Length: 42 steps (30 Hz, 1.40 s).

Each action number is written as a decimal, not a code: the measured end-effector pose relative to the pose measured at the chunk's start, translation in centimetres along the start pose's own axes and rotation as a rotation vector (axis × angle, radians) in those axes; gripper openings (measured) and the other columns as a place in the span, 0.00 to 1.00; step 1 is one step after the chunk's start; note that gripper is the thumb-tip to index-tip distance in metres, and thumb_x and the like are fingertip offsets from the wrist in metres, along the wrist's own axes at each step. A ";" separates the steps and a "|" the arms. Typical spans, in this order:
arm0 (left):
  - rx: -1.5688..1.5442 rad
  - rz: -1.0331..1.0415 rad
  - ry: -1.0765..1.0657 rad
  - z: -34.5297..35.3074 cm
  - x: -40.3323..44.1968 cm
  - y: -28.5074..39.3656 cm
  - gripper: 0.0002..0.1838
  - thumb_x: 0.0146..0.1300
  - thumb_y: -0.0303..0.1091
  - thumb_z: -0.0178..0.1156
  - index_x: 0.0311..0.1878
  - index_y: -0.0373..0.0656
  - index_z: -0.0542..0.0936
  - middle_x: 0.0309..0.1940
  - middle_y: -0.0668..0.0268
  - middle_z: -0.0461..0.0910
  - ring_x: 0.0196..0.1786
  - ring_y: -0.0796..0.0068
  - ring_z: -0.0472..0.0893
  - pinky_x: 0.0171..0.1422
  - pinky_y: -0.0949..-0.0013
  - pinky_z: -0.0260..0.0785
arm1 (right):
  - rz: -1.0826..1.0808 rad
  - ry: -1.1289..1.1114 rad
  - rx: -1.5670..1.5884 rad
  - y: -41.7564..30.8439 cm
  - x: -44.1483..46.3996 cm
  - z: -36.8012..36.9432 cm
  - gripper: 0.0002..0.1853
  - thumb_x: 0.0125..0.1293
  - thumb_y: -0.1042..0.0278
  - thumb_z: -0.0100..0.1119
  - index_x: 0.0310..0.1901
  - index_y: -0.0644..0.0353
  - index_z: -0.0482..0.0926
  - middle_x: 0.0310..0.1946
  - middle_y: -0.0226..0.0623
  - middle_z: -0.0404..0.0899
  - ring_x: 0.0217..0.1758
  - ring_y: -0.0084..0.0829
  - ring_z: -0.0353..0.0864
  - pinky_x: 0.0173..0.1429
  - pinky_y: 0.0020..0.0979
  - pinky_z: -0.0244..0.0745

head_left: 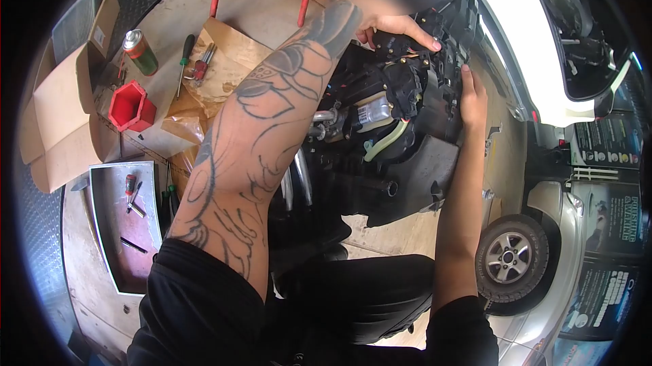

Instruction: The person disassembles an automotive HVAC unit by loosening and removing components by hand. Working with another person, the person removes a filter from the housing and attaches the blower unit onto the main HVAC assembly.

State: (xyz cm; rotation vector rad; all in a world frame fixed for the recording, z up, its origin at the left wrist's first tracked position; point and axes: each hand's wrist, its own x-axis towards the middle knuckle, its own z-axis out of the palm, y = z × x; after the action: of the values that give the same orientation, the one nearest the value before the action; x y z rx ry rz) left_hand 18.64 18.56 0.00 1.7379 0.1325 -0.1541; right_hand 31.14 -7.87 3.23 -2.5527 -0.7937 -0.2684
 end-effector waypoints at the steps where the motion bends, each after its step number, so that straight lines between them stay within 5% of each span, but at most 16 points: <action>1: 0.005 0.000 -0.006 0.1 0.1 0.0 0.68 0.41 0.75 0.79 0.78 0.36 0.67 0.80 0.41 0.60 0.81 0.42 0.61 0.79 0.44 0.62 | 0.006 0.004 0.001 0.2 0.1 0.0 0.33 0.77 0.36 0.46 0.53 0.63 0.83 0.51 0.64 0.83 0.61 0.63 0.80 0.64 0.49 0.71; 16: -0.017 -0.014 -0.005 0.3 0.3 -0.3 0.70 0.42 0.74 0.79 0.79 0.33 0.64 0.78 0.43 0.64 0.80 0.45 0.63 0.77 0.47 0.63 | 0.023 -0.026 0.044 0.9 0.6 0.1 0.32 0.76 0.35 0.48 0.51 0.62 0.84 0.51 0.63 0.84 0.62 0.63 0.79 0.64 0.48 0.71; 25: -0.014 -0.045 -0.005 0.1 1.2 -0.9 0.70 0.39 0.77 0.78 0.78 0.37 0.68 0.77 0.43 0.65 0.77 0.45 0.67 0.76 0.48 0.64 | -0.019 -0.259 -0.104 -0.5 -1.2 -2.6 0.37 0.79 0.34 0.41 0.63 0.63 0.80 0.61 0.66 0.79 0.69 0.65 0.74 0.76 0.48 0.65; 27: -0.018 -0.017 -0.003 -0.1 0.9 -0.9 0.69 0.39 0.78 0.78 0.78 0.38 0.69 0.77 0.44 0.66 0.77 0.45 0.67 0.76 0.49 0.65 | 0.077 -0.296 -0.226 -1.1 -0.9 -2.0 0.39 0.80 0.33 0.37 0.70 0.63 0.75 0.68 0.62 0.75 0.76 0.56 0.70 0.78 0.43 0.61; 31: -0.013 -0.012 0.057 0.0 0.9 -1.3 0.70 0.39 0.77 0.79 0.78 0.36 0.68 0.77 0.45 0.65 0.77 0.45 0.67 0.76 0.50 0.65 | 0.066 -0.145 -0.163 -1.0 -0.8 0.1 0.36 0.80 0.36 0.35 0.65 0.62 0.80 0.64 0.65 0.76 0.71 0.64 0.71 0.75 0.50 0.65; 37: -0.066 0.003 0.010 0.2 0.8 -1.3 0.72 0.38 0.77 0.79 0.80 0.37 0.64 0.79 0.45 0.63 0.80 0.45 0.64 0.79 0.48 0.61 | 0.075 -0.150 -0.192 -1.7 -1.3 -0.9 0.37 0.79 0.35 0.36 0.66 0.61 0.78 0.65 0.62 0.78 0.73 0.62 0.71 0.75 0.51 0.65; 39: 0.049 0.037 0.162 0.6 0.7 -1.2 0.71 0.38 0.77 0.78 0.80 0.38 0.65 0.79 0.44 0.62 0.82 0.44 0.60 0.80 0.46 0.58 | 0.000 -0.038 -0.585 -2.8 -2.6 -2.9 0.39 0.79 0.34 0.38 0.71 0.61 0.74 0.71 0.57 0.74 0.76 0.59 0.70 0.77 0.49 0.64; 42: 0.026 0.053 0.123 0.5 1.5 -1.6 0.71 0.38 0.76 0.79 0.80 0.36 0.65 0.80 0.40 0.58 0.84 0.42 0.55 0.82 0.43 0.55 | -0.235 0.110 -0.076 -6.7 -6.9 -6.9 0.36 0.82 0.39 0.40 0.74 0.65 0.69 0.73 0.55 0.72 0.78 0.47 0.69 0.80 0.49 0.59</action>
State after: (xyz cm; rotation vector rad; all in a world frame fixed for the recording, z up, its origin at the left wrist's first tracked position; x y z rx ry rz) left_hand 19.79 18.39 -1.93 1.7754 0.1751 -0.0103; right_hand 21.29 -9.61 9.55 -2.4888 -1.0596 -0.5178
